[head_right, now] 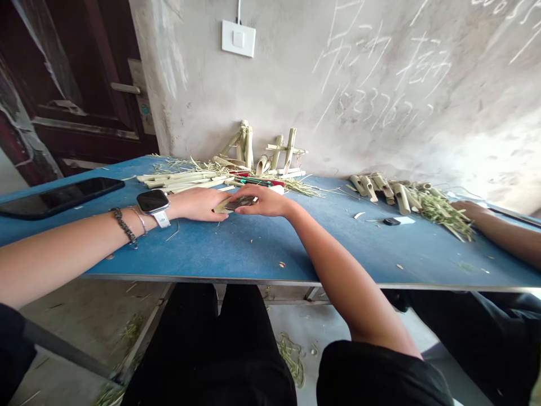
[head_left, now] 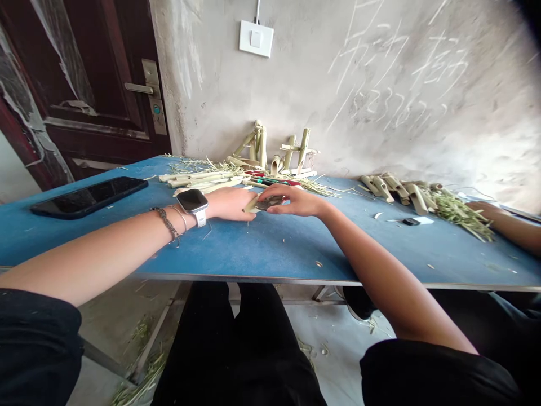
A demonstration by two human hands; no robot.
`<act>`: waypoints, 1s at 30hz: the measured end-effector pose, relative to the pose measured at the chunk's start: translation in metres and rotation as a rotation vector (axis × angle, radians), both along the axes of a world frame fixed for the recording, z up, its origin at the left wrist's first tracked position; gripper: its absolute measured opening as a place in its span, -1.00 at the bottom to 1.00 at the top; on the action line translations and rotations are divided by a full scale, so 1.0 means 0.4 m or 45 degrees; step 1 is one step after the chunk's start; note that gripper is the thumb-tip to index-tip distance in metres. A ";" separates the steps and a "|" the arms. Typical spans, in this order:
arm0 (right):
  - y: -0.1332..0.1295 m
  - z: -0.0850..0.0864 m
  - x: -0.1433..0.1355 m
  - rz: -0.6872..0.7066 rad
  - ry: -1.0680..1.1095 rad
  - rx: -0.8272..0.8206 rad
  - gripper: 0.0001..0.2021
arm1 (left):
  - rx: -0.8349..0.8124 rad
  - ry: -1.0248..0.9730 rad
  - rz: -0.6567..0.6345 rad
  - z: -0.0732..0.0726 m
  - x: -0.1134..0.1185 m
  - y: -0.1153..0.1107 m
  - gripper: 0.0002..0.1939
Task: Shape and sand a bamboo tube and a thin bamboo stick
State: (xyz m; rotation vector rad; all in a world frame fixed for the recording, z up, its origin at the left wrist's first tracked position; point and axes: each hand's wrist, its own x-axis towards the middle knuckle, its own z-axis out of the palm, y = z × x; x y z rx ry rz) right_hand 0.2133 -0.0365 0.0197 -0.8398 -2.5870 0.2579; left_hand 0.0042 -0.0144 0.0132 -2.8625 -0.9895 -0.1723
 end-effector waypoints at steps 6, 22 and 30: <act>0.030 -0.013 0.055 -0.523 -0.085 0.226 -0.71 | 0.006 -0.028 0.061 -0.006 -0.003 0.005 -0.57; 0.023 -0.011 0.048 -0.430 -0.049 0.168 -0.69 | 0.010 -0.055 0.039 -0.007 -0.002 0.004 -0.59; 0.009 0.013 0.039 -0.087 -0.064 -0.073 -0.64 | -0.007 -0.030 0.053 0.002 0.000 -0.006 -0.54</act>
